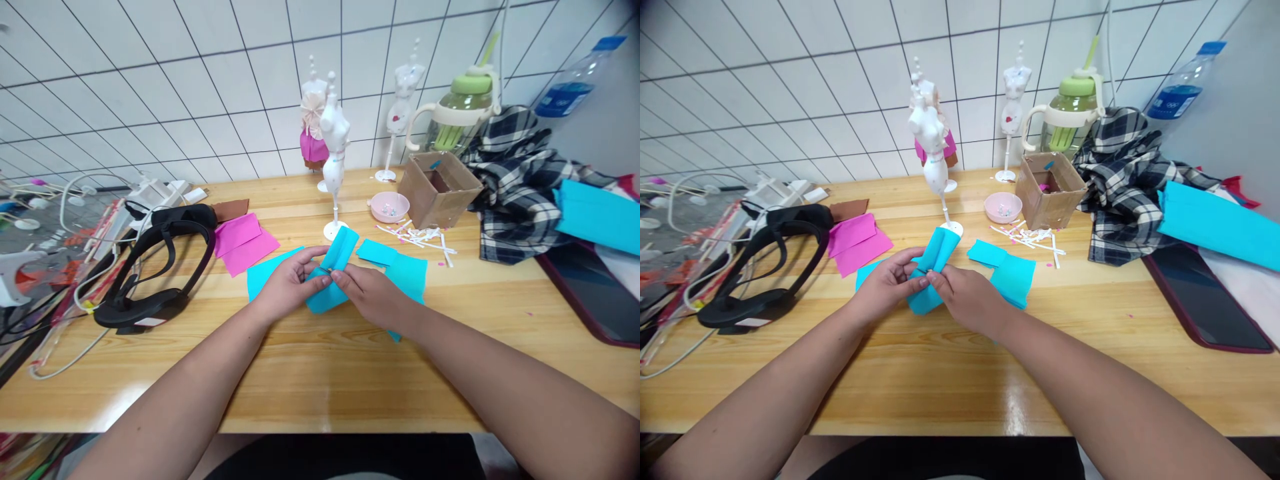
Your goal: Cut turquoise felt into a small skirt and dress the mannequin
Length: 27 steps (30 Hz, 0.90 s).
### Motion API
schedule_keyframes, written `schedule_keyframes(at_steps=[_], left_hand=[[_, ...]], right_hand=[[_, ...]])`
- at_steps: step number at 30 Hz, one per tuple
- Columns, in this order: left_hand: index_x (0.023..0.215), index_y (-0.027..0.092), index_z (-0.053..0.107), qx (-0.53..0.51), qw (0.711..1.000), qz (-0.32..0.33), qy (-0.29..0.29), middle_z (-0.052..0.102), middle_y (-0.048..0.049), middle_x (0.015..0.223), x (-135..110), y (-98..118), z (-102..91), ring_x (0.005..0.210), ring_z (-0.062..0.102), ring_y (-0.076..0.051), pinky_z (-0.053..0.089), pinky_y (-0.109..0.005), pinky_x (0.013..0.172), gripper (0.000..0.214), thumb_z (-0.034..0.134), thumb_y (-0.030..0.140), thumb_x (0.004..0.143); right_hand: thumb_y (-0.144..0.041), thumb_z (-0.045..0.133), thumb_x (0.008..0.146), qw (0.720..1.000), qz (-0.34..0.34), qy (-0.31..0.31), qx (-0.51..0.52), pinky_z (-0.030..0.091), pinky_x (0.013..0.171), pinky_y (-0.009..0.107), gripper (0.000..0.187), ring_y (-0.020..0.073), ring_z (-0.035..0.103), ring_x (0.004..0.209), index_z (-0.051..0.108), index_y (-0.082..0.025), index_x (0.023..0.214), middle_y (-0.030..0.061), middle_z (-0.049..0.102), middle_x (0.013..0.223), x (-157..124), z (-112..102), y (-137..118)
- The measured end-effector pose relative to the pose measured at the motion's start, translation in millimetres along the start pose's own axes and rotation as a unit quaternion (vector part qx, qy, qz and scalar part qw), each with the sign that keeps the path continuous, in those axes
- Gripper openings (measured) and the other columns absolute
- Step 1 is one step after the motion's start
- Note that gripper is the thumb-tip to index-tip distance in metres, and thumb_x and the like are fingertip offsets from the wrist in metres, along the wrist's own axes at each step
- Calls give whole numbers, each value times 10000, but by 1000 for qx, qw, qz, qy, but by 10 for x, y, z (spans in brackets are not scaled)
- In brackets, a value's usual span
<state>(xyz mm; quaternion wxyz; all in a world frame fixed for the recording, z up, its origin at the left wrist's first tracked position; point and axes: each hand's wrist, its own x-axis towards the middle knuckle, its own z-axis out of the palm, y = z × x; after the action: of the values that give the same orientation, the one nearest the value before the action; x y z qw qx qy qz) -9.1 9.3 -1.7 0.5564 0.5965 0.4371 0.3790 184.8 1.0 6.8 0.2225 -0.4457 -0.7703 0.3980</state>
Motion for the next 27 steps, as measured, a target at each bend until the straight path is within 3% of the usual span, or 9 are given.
schedule_keyframes(at_steps=[10, 15, 20, 24, 27], left_hand=[[1314, 212, 559, 4, 1000, -2, -14, 632, 21, 715, 3, -19, -3, 683, 611, -141, 471, -243, 628, 605, 762, 338, 759], [1252, 186, 582, -8, 999, -13, -37, 668, -10, 828, 4, 28, 50, 737, 611, -138, 476, -236, 664, 536, 755, 339, 769], [1311, 191, 537, 15, 999, -30, -25, 646, 1, 791, 0, 69, 7, 687, 590, -139, 457, -238, 627, 604, 738, 377, 773], [1405, 210, 476, 177, 983, -49, 21, 670, -19, 847, -9, 150, -200, 731, 610, -174, 469, -285, 677, 638, 652, 396, 821], [1423, 210, 472, 342, 937, -67, 8, 653, -103, 1191, -35, 212, -360, 1040, 616, -272, 467, -374, 873, 662, 612, 441, 819]], right_hand=[[-439, 333, 1016, 1000, -9, 5, -16, 390, 715, 298, 381, 192, 613, 838, 630, -202, 989, 54, 695, 924, 15, 18, 27], [-438, 324, 1014, 999, -2, 31, -32, 360, 675, 292, 399, 177, 576, 770, 588, -194, 841, 43, 663, 833, 12, 21, 6], [-487, 293, 1005, 999, 20, 20, -43, 347, 644, 286, 439, 169, 558, 743, 554, -207, 790, 26, 650, 808, 15, -98, 11], [-542, 300, 978, 994, 62, -3, -95, 343, 618, 287, 462, 179, 567, 745, 573, -219, 790, 20, 648, 789, 16, -381, 16], [-642, 447, 881, 973, 114, -11, -198, 314, 569, 294, 432, 197, 573, 689, 604, -241, 845, 20, 655, 753, -11, -620, 51]])
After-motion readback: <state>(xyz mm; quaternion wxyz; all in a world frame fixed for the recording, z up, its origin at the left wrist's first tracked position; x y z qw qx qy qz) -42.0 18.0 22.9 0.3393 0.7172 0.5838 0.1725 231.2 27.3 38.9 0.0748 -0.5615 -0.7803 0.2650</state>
